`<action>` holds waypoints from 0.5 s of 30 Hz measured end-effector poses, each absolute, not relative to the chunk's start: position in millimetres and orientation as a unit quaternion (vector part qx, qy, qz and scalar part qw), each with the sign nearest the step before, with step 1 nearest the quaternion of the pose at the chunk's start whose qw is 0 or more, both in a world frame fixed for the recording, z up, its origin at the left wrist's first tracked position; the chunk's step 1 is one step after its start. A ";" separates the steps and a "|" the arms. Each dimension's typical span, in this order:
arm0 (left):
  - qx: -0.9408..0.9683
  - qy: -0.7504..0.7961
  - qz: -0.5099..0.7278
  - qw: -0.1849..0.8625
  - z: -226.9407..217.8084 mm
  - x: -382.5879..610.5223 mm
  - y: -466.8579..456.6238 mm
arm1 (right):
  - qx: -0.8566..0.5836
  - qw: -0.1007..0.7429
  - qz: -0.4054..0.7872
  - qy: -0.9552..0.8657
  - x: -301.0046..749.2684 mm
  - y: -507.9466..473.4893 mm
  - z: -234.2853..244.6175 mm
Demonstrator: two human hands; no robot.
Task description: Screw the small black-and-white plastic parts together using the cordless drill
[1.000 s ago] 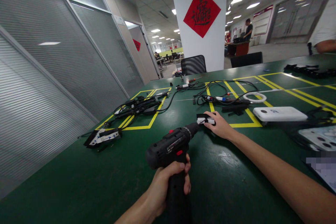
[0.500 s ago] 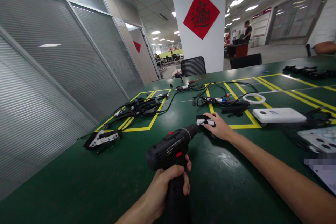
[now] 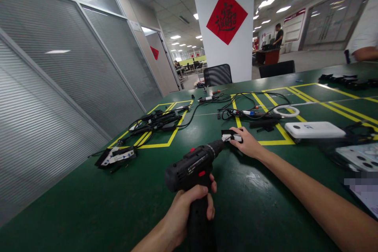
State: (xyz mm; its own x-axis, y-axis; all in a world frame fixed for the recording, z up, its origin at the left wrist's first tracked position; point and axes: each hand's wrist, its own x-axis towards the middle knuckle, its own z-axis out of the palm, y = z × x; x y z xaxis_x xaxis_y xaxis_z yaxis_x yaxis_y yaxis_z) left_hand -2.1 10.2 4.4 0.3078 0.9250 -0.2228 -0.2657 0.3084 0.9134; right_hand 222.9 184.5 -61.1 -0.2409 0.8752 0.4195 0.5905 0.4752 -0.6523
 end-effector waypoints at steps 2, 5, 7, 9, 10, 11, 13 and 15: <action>0.404 0.409 0.423 0.700 3.9 -2.5 10.7 | -0.478 0.390 0.182 -0.766 222.7 184.9 -61.8; 0.399 0.409 0.422 0.703 4.9 -1.4 11.6 | -0.477 0.392 0.178 -0.767 222.6 185.7 -63.1; 0.391 0.413 0.429 0.701 6.6 0.9 11.6 | -0.475 0.393 0.175 -0.768 222.8 186.4 -64.0; 0.381 0.423 0.439 0.695 8.6 3.9 10.9 | -0.473 0.393 0.173 -0.770 223.2 186.9 -64.7; 0.377 0.427 0.444 0.692 9.6 5.2 10.4 | -0.471 0.393 0.173 -0.770 223.3 187.1 -64.9; 0.376 0.431 0.446 0.689 10.4 6.3 9.8 | -0.471 0.393 0.173 -0.771 223.4 187.2 -65.1; 0.377 0.435 0.445 0.686 11.5 7.5 8.8 | -0.472 0.392 0.173 -0.770 223.6 187.4 -65.2; 0.378 0.435 0.445 0.685 12.0 7.7 8.2 | -0.474 0.392 0.175 -0.769 223.5 187.4 -65.1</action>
State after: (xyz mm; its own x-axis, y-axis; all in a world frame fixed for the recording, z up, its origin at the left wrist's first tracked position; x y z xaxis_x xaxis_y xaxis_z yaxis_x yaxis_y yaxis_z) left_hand 7.7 8.2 12.0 0.2250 0.9390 -0.2601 -0.2809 0.3181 0.9055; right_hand 223.5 187.4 -65.1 -0.2438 0.8659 0.4369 0.5921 0.4897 -0.6400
